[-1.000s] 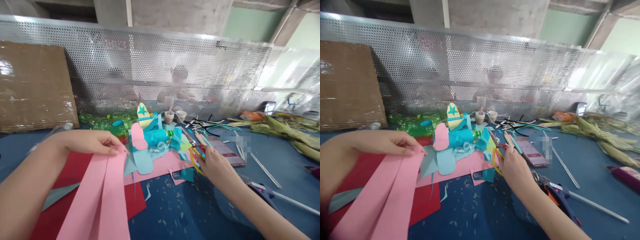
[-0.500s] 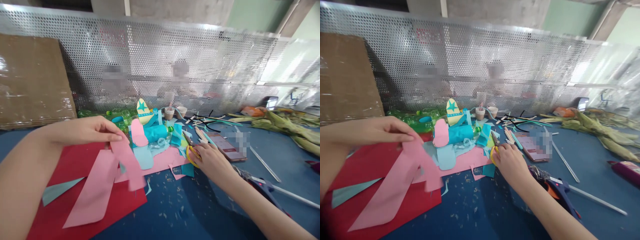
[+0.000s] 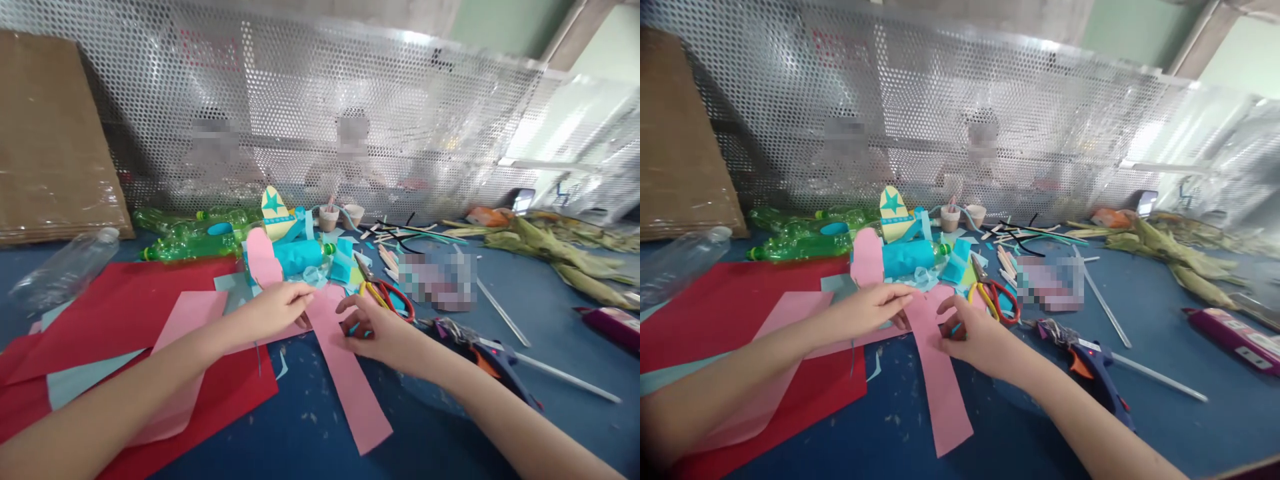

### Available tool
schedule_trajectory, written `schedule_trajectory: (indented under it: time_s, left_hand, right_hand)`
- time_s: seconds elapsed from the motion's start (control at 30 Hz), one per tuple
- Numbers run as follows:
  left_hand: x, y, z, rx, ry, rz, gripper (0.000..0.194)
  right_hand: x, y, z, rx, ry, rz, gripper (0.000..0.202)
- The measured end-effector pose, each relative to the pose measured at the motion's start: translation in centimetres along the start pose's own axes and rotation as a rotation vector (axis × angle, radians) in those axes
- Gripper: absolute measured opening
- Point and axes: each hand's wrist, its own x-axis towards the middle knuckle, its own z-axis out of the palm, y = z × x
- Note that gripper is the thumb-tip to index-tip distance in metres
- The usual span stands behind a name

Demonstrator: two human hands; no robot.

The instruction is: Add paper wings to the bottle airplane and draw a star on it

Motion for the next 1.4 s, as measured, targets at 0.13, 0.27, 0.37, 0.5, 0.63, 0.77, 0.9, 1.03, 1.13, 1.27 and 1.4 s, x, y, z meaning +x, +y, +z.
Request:
schedule_trajectory:
  time_s: [0.13,0.27,0.37,0.5,0.63,0.77,0.9,1.03,1.13,1.27,1.4]
  left_hand:
    - [-0.1,0.4,0.0,0.103,0.092,0.028,0.037]
    - [0.0,0.5,-0.2,0.258,0.194,0.068,0.036]
    - [0.0,0.3,0.0,0.353,0.291,0.154,0.029]
    - [-0.5,0.4,1.3,0.430,0.312,0.439,0.023]
    - [-0.9,0.9,2.4,0.408,0.171,0.438,0.032]
    - [-1.0,1.3,1.5,0.334,0.021,0.142,0.040]
    - [-1.5,2.0,-0.6,0.342,-0.049,0.011,0.041]
    - [-2.3,3.3,-1.4,0.139,-0.475,0.004,0.024]
    - [-2.6,3.8,-0.8,-0.022,-0.587,-0.047,0.029]
    - [-2.7,3.3,0.6,0.099,-0.409,0.041,0.037]
    - [-2.8,2.8,1.5,0.174,-0.308,0.110,0.032]
  right_hand:
    - [0.0,0.3,0.5,0.000,0.002,-0.036,0.021]
    - [0.0,0.6,0.3,0.051,0.015,-0.027,0.026]
    - [0.2,0.9,-0.2,0.023,0.068,-0.051,0.022]
    - [0.4,0.8,-0.6,-0.062,0.087,-0.189,0.020]
    - [-0.1,0.0,-0.6,-0.063,0.017,-0.264,0.016]
    - [-0.8,-0.6,-1.1,-0.182,0.068,-0.163,0.019]
    - [-0.6,0.0,-1.6,-0.421,0.148,-0.074,0.034]
    - [0.5,1.0,-1.8,-0.425,0.282,-0.127,0.029]
    - [1.0,1.0,-2.9,-0.587,0.385,-0.154,0.012]
    - [-0.3,0.2,-6.7,-0.702,0.515,0.014,0.014]
    - [-4.4,0.7,-10.1,-0.929,0.428,0.211,0.014]
